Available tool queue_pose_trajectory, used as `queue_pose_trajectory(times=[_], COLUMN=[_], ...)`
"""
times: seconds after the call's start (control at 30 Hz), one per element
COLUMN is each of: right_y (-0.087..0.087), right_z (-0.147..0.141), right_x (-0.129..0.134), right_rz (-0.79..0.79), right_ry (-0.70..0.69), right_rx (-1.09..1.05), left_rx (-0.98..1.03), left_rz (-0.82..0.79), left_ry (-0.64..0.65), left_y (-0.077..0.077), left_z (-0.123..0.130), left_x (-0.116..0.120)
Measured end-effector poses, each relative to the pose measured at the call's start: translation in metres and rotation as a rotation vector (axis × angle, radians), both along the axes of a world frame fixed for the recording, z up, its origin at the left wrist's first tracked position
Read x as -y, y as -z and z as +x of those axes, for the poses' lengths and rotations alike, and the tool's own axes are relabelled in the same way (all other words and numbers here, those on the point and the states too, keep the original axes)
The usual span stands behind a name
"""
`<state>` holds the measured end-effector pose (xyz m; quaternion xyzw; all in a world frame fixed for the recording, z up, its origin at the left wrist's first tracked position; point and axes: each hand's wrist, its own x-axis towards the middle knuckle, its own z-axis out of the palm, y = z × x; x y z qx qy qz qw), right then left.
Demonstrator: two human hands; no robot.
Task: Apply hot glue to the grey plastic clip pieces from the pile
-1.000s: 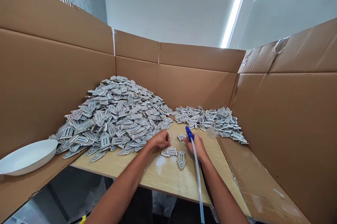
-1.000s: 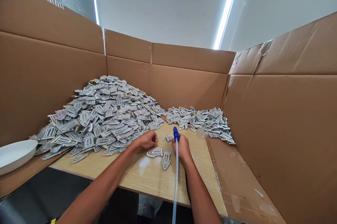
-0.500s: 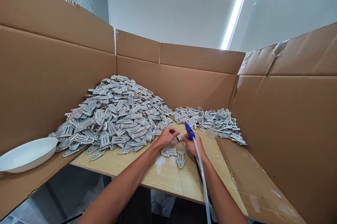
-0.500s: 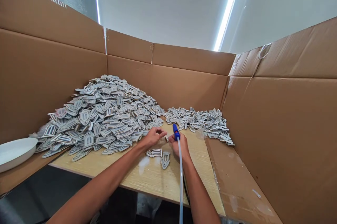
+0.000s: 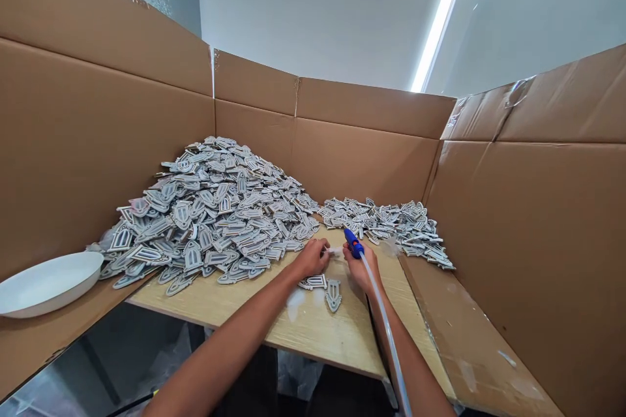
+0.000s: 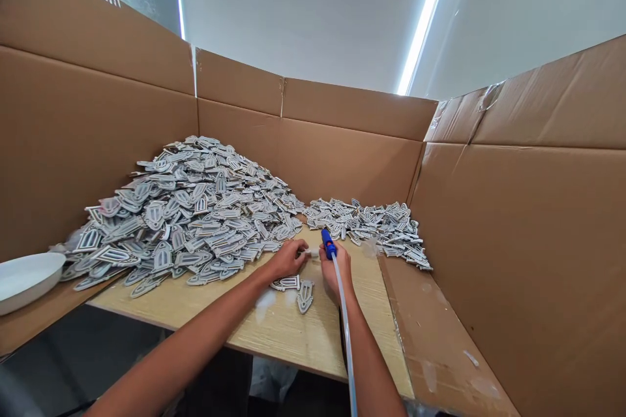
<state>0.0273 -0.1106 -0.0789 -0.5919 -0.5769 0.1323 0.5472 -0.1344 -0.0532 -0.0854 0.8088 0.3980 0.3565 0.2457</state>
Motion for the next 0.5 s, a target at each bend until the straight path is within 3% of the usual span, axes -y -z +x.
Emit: queue_pose_trajectory(times=[0.2, 0.37, 0.5], right_y=[-0.006, -0.006, -0.006], right_z=[-0.004, -0.004, -0.004], right_x=[0.008, 0.012, 0.011], right_rz=[0.040, 0.069, 0.074], right_ry=[-0.004, 0.040, 0.068], right_rx=[0.106, 0.182, 0.193], left_rx=[0.186, 0.410, 0.527], left_rz=[-0.242, -0.536, -0.604], left_ry=[0.003, 0.171, 0.240], left_y=[0.001, 0.002, -0.002], left_z=[0.003, 0.006, 0.009], left_x=[-0.004, 0.003, 0.007])
